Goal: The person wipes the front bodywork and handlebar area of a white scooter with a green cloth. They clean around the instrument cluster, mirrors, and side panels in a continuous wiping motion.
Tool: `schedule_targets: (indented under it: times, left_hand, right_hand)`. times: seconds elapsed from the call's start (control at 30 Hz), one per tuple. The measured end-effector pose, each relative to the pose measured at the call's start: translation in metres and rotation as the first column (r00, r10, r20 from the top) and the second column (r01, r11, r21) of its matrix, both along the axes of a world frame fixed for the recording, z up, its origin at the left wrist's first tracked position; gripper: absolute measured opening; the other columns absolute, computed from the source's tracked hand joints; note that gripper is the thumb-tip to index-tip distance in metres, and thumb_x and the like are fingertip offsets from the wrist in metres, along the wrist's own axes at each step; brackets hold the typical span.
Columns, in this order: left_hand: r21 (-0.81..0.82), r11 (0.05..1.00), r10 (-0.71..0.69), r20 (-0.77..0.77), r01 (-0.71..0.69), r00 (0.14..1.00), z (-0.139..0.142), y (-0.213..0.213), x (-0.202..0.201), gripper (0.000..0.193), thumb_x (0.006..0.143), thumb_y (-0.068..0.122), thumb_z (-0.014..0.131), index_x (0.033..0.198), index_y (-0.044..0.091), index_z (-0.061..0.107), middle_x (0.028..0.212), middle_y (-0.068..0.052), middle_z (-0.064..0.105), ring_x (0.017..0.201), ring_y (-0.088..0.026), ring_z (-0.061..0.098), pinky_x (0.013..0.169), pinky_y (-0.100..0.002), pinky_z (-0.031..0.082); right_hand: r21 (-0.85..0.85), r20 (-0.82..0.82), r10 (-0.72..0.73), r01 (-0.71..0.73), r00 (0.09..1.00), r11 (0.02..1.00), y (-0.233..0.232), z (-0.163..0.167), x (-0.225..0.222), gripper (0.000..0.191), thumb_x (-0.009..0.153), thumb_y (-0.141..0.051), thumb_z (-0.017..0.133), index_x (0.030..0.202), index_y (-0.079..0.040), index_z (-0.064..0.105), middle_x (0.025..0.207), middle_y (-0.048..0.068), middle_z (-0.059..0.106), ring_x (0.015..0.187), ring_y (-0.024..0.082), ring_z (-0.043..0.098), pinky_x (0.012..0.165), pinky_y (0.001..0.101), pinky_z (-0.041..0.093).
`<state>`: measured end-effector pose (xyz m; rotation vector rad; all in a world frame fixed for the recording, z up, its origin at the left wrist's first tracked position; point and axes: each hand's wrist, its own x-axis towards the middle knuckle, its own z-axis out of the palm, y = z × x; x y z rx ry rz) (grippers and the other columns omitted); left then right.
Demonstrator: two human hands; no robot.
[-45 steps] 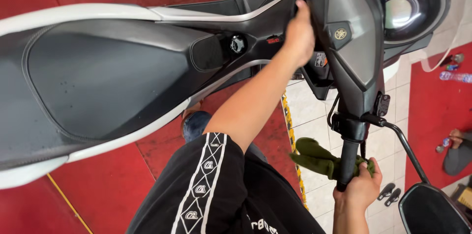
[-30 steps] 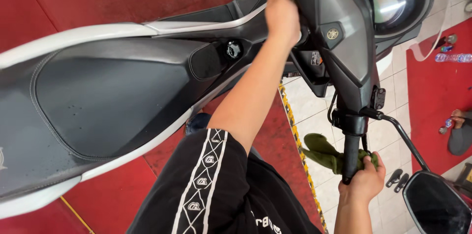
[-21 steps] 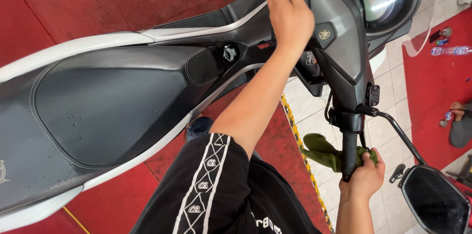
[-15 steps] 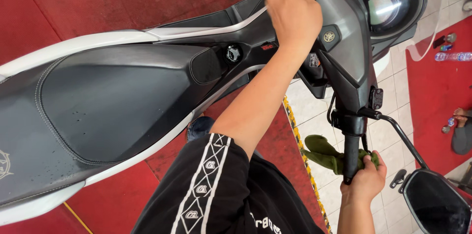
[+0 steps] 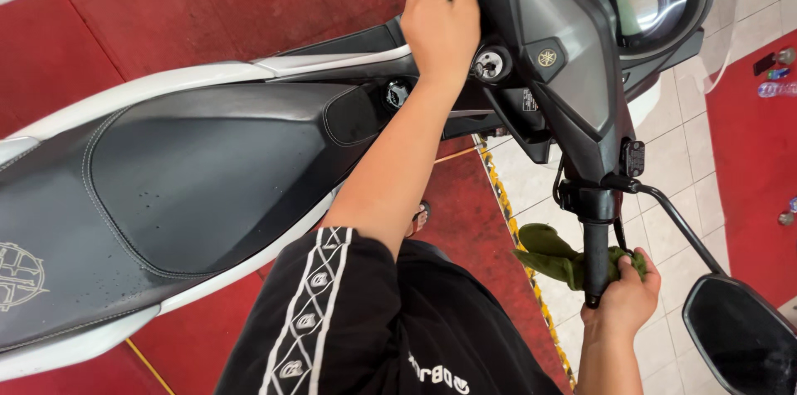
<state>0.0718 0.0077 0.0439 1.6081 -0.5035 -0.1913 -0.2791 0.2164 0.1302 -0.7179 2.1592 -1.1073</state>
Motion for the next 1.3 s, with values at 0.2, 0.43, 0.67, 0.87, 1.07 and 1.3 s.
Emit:
schedule_targets:
  times: [0.2,0.43,0.67,0.87,1.07,1.3]
  left_hand:
    - [-0.051,0.999,-0.012,0.015,0.013,1.000,-0.002,-0.015,0.009,0.021,0.099,0.028,0.068,0.102,0.007,0.070,0.095,-0.010,0.071,0.086,-0.029,0.070,0.079,-0.035,0.056]
    - [-0.088,0.986,-0.163,-0.351,0.141,0.922,-0.029,0.004,-0.007,0.027,0.096,0.028,0.071,0.109,0.006,0.077,0.098,-0.010,0.077,0.092,-0.024,0.072,0.086,-0.034,0.056]
    - [-0.258,0.965,-0.115,-0.232,0.052,0.966,-0.033,0.008,-0.021,0.031,0.102,0.027,0.070,0.123,0.004,0.072,0.129,-0.014,0.068,0.116,-0.025,0.068,0.104,-0.035,0.054]
    - [-0.107,0.989,-0.062,0.321,0.101,0.945,-0.014,0.024,-0.054,0.048,0.108,0.023,0.058,0.152,0.010,0.046,0.148,-0.018,0.054,0.135,-0.035,0.056,0.118,-0.040,0.043]
    - [0.050,0.956,-0.237,-0.443,0.288,0.865,0.004,0.028,-0.083,0.054,0.103,0.024,0.054,0.155,0.012,0.050,0.112,-0.019,0.077,0.089,-0.037,0.078,0.089,-0.039,0.059]
    - [0.070,0.982,-0.187,0.214,0.176,0.959,-0.017,0.020,-0.092,0.057,0.108,0.018,0.054,0.160,0.003,0.035,0.163,-0.023,0.040,0.153,-0.041,0.041,0.122,-0.041,0.043]
  right_hand:
    - [-0.039,-0.001,0.030,-0.030,1.000,0.999,-0.001,0.000,-0.009,0.027,0.107,-0.008,0.053,0.134,-0.011,0.056,0.117,0.009,0.066,0.091,0.017,0.070,0.065,0.0309,0.060]
    - [-0.085,0.065,0.004,0.001,0.998,0.996,0.001,0.004,-0.009,0.027,0.106,-0.006,0.053,0.133,-0.010,0.057,0.116,0.008,0.067,0.093,0.017,0.072,0.068,0.0309,0.064]
    - [-0.048,0.037,-0.024,0.025,0.999,0.999,0.006,0.007,-0.011,0.026,0.105,-0.008,0.054,0.130,-0.014,0.058,0.112,0.006,0.066,0.087,0.017,0.069,0.059,0.0313,0.059]
    - [-0.120,0.082,-0.002,0.012,0.997,0.993,0.007,0.000,-0.017,0.026,0.107,-0.005,0.054,0.132,-0.011,0.058,0.115,0.007,0.066,0.093,0.016,0.070,0.069,0.0311,0.062]
    - [-0.125,0.123,-0.013,0.029,0.992,0.992,0.004,0.006,-0.016,0.025,0.106,-0.004,0.053,0.131,-0.009,0.057,0.117,0.007,0.066,0.095,0.016,0.070,0.076,0.0323,0.065]
    - [-0.146,0.145,-0.013,0.035,0.989,0.989,0.003,-0.002,-0.028,0.026,0.105,-0.004,0.053,0.131,-0.009,0.056,0.117,0.008,0.064,0.096,0.017,0.068,0.077,0.0322,0.064]
